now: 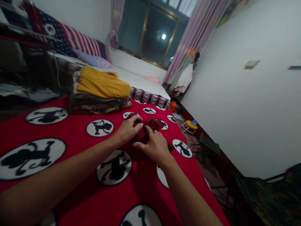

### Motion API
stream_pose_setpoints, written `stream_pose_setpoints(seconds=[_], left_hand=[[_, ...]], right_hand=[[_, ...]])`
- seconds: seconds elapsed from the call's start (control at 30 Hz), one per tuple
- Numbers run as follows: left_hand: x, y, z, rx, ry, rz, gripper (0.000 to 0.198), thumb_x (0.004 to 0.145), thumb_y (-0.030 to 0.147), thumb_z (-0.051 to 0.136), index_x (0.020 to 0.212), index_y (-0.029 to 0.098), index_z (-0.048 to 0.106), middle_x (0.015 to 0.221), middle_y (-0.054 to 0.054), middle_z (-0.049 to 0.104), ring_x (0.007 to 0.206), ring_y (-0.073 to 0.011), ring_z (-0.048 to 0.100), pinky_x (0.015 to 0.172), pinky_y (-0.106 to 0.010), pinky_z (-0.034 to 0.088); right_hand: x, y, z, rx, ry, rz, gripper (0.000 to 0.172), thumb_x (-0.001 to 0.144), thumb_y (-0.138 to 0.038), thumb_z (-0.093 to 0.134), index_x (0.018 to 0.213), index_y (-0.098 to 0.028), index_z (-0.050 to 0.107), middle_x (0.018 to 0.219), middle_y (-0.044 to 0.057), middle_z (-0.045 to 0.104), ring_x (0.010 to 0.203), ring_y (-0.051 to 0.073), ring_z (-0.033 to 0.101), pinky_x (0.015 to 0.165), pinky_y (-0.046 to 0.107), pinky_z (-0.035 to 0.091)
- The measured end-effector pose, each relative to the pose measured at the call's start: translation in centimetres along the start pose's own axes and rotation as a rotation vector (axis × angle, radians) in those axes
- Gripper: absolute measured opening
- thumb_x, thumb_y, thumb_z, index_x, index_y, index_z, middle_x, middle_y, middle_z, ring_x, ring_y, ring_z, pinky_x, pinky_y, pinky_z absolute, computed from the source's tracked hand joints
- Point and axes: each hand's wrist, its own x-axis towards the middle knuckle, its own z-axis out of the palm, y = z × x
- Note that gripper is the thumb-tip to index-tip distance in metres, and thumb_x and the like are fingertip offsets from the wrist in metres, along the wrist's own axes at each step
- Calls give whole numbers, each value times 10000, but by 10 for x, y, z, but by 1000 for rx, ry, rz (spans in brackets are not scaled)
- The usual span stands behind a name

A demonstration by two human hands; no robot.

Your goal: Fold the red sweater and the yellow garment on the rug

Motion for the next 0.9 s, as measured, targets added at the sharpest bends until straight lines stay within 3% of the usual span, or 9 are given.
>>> stream_pose_setpoints(seconds=[0.1,0.23,0.33,0.43,0.53,0.63,0.73,0.83,0.9], left_hand=[[-1,10,-3,-87,-83,10,272,868,304,513,1073,195,654,1057,-54,719,1001,-239,663,919,-344,497],[-1,13,-6,-112,-131,73,277,833,336,583,1061,210,677,1033,-40,728,965,-243,674,876,-343,520],[8,4,-9,-271,-65,102,282,860,362,560,1051,182,662,940,-54,738,843,-214,697,781,-325,549],[18,-25,-16,-357,176,55,300,913,337,466,1119,166,602,878,-61,736,765,-185,699,728,-305,551],[21,-67,-22,-89,377,-22,258,903,265,468,1100,184,614,972,-70,728,908,-203,683,830,-318,517],[18,-97,-19,185,261,-128,273,896,246,476,1118,199,629,1013,-83,719,944,-237,669,829,-338,499],[19,-108,-10,344,123,-90,289,887,250,489,1131,207,638,983,-87,720,941,-260,658,805,-351,494],[23,-110,-1,420,71,13,279,863,246,515,1106,221,650,1007,-76,712,964,-261,634,823,-354,484],[25,-112,1,431,56,25,268,851,243,527,1085,226,656,1016,-68,704,965,-259,621,832,-357,478]], right_hand=[[0,-17,3,-33,-59,-24,920,684,-721,628,1397,-175,427,1120,167,646,1005,336,615,816,394,463],[9,-27,14,-109,-1,41,697,765,-598,590,1256,-107,530,1094,214,635,1020,352,600,828,415,460],[23,-17,17,-86,72,101,534,739,-454,619,1181,-158,574,1013,158,673,931,304,633,769,369,473],[39,15,15,96,127,198,389,692,-387,621,1039,-213,642,903,74,710,838,253,651,715,321,474],[60,63,10,407,175,304,270,669,-365,582,852,-195,684,795,35,713,739,220,643,639,288,475],[90,109,-2,559,337,397,264,639,-374,588,760,-159,681,696,33,684,655,202,612,567,271,462],[131,142,-24,486,518,465,326,630,-405,624,780,-123,689,694,58,672,670,213,613,593,290,474],[174,158,-41,364,599,502,425,657,-440,655,909,-100,692,840,129,697,817,261,645,731,343,500],[194,160,-35,310,603,515,586,694,-501,658,1106,-85,639,1029,190,681,971,297,635,858,388,482]])
